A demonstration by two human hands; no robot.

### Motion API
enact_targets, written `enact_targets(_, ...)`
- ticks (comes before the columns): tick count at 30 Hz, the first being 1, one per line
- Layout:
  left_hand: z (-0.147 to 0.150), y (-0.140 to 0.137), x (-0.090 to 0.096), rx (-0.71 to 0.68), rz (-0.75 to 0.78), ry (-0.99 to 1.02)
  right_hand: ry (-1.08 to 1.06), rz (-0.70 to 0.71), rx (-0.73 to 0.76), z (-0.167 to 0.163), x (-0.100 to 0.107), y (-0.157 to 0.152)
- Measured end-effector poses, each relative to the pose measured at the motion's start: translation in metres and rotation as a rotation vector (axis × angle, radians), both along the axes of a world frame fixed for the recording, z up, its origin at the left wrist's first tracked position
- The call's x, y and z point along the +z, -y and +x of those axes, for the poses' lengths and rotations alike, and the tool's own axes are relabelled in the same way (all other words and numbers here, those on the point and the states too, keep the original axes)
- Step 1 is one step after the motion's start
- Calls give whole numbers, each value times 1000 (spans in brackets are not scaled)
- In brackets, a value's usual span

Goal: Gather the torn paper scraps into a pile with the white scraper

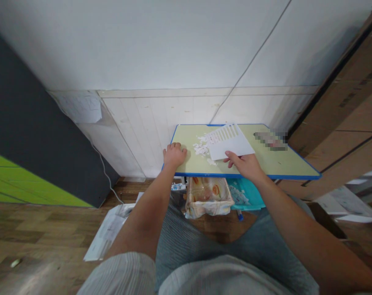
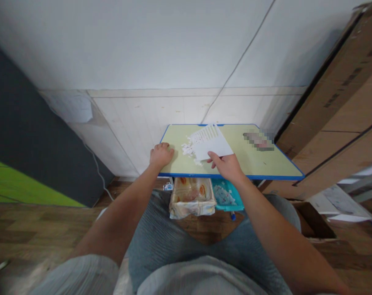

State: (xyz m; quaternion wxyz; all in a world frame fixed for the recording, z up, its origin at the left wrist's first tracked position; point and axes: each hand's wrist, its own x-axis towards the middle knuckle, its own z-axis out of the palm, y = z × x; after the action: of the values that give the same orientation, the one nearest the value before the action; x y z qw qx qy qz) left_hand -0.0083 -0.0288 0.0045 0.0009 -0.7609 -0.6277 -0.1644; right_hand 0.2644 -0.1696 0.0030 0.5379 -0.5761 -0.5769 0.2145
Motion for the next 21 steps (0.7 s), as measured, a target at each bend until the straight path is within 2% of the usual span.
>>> enact_targets(5, 0, 1, 1, -5, 1, 10, -175, -39, 98, -20, 4, 17)
enact_targets(8, 1, 1, 2, -9, -3, 15, -242, -117, 82, -23, 2, 16)
enact_targets(21, 0, 2, 2, -5, -6, 9, -270, -239, -6, 1, -10, 9)
